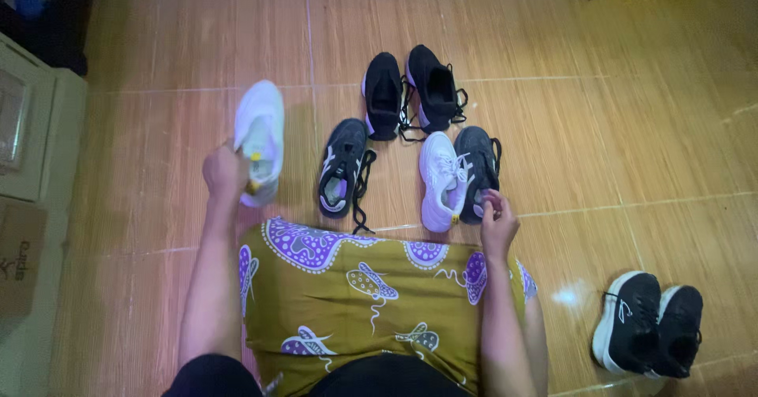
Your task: The person sits on the floor and unlaces a white sneaker, then re-laces it by threading the laces through the eyelets and tying a knot. They repeat the process on a second white sneaker and then begin unlacing a black sneaker.
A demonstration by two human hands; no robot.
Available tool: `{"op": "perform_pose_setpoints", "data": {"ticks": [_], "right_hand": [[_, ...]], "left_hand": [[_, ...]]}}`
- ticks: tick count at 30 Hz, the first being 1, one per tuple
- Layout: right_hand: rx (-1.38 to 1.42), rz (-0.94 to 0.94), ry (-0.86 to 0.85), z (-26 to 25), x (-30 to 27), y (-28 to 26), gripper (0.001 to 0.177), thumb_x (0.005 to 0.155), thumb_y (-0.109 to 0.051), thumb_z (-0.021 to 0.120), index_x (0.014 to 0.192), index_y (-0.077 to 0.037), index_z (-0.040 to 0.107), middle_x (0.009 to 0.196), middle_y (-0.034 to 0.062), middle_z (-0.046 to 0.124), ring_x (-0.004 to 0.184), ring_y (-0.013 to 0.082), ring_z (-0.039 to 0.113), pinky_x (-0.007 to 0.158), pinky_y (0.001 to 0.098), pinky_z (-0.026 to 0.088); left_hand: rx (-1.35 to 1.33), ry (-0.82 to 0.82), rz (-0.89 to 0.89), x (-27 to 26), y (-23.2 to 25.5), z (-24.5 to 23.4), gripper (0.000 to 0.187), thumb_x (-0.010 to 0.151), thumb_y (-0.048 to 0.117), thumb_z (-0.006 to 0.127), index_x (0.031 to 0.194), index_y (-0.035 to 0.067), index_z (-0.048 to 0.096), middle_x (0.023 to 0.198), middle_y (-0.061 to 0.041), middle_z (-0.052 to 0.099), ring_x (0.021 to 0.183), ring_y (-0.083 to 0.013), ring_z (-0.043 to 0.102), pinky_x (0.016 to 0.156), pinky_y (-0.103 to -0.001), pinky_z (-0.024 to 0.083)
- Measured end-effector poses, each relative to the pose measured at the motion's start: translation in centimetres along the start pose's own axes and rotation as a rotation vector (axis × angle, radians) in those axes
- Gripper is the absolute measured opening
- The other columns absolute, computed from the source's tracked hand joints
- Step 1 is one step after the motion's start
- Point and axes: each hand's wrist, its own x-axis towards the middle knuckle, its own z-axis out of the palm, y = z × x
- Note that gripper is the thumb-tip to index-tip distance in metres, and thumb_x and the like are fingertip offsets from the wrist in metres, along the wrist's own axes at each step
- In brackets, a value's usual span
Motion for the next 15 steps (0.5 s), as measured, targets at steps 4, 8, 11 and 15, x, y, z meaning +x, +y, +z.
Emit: {"op": "perform_pose_setpoints", "data": {"ticks": [4,8,11,15], "right_hand": [[0.154,-0.018,-0.083,2.0,-0.1,-3.8,0.021,0.102,-0.004,0.062,0.121,-0.002,0.069,0.108,0.0079,0.075,0.096,0.0112,0.070,0.081,0.0256,0.057],[0.258,-0.039,-0.395,7.0,0.0,-7.2,0.050,0.097,-0.015,0.068,0.144,-0.005,0.054,0.114,0.0085,0.074,0.095,0.0111,0.068,0.077,0.0284,0.054],[0.020,-0.108,-0.482,9.6,-0.1,-7.7,0.074,0.089,-0.018,0.077,0.151,-0.008,0.037,0.109,0.0138,0.074,0.086,0.0211,0.069,0.081,0.0358,0.055],[-0.308,-0.237,-0.423,10.6,-0.5,-4.5,0.072,0.079,-0.005,0.073,0.147,-0.015,0.049,0.111,0.0224,0.070,0.097,0.0384,0.068,0.082,0.0466,0.053]], "left_hand": [[0.046,0.032,0.258,-4.0,8.7,-1.6,0.023,0.095,0.018,0.061,0.087,0.002,0.074,0.080,-0.024,0.070,0.071,-0.0414,0.071,0.064,-0.053,0.056],[-0.068,0.073,0.515,-9.2,18.3,3.2,0.029,0.097,0.007,0.060,0.119,-0.010,0.068,0.066,-0.018,0.067,0.058,-0.0363,0.068,0.051,-0.052,0.052],[-0.200,-0.188,0.226,-12.1,23.2,9.7,0.046,0.088,0.019,0.058,0.127,-0.005,0.061,0.073,-0.027,0.070,0.065,-0.0444,0.071,0.059,-0.057,0.056],[-0.270,-0.245,0.181,-15.4,23.3,17.6,0.034,0.094,0.020,0.054,0.116,-0.001,0.067,0.085,-0.028,0.071,0.077,-0.0445,0.072,0.074,-0.057,0.057]]}}
